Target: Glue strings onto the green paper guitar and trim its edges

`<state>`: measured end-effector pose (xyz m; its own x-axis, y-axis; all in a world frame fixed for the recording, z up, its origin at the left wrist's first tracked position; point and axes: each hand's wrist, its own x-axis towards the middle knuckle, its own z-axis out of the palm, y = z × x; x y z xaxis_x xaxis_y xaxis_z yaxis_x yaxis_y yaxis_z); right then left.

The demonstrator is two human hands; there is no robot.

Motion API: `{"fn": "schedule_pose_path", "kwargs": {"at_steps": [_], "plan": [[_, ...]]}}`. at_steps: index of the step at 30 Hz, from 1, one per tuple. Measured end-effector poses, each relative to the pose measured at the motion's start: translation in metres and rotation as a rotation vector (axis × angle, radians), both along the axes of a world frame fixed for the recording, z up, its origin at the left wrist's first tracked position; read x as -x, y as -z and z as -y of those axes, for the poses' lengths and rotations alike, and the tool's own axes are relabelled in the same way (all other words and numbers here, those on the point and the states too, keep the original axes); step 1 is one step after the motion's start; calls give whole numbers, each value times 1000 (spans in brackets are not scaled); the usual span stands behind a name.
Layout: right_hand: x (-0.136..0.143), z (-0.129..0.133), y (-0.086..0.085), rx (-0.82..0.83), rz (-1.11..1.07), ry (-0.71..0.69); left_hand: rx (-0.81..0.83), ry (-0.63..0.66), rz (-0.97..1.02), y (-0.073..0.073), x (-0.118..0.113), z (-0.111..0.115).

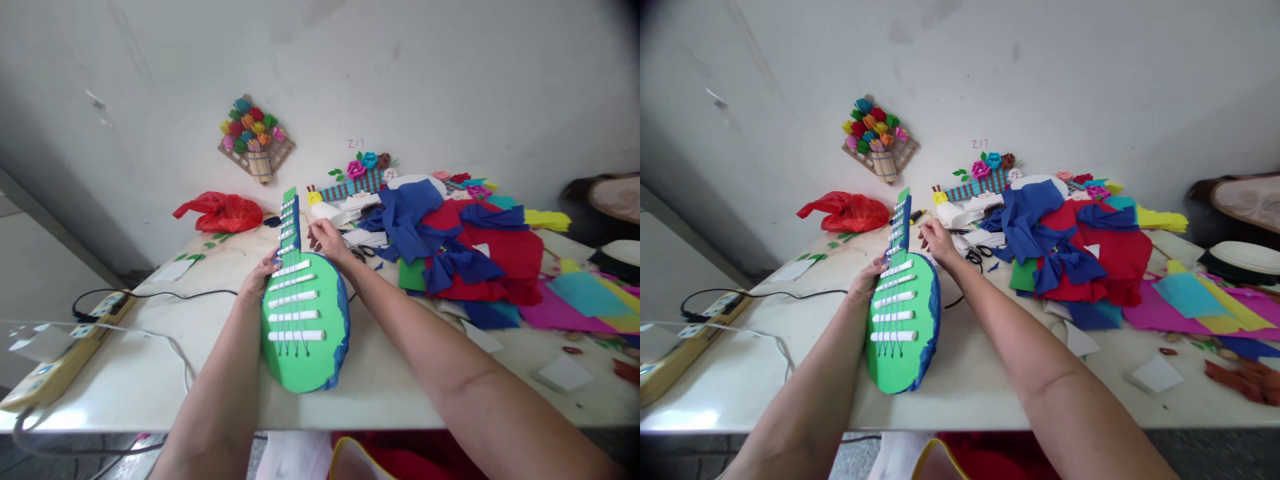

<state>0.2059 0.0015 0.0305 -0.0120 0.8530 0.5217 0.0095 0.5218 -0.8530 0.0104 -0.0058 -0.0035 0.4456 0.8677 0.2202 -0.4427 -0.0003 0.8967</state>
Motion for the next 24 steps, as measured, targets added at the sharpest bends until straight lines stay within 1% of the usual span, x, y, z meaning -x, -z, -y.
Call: {"fn": "schedule_pose_path", "kwargs": {"at_steps": [4, 6, 9, 14, 20, 24], "plan": [[1, -9, 8, -341, 342, 275, -11, -6, -3, 0, 1, -1], [1, -12, 11, -420, 487, 357, -13, 2, -1, 1, 0, -1], [1, -13, 12, -437, 642, 421, -11, 18, 15, 0, -1, 0], [1, -10, 8, -464, 847, 456, -13, 24, 20, -1, -3, 2], [3, -4, 7, -505, 931, 544, -8, 18, 9, -1, -2, 1], [5, 0, 7, -561, 967, 593, -5, -4, 27, -3, -3, 2]]}}
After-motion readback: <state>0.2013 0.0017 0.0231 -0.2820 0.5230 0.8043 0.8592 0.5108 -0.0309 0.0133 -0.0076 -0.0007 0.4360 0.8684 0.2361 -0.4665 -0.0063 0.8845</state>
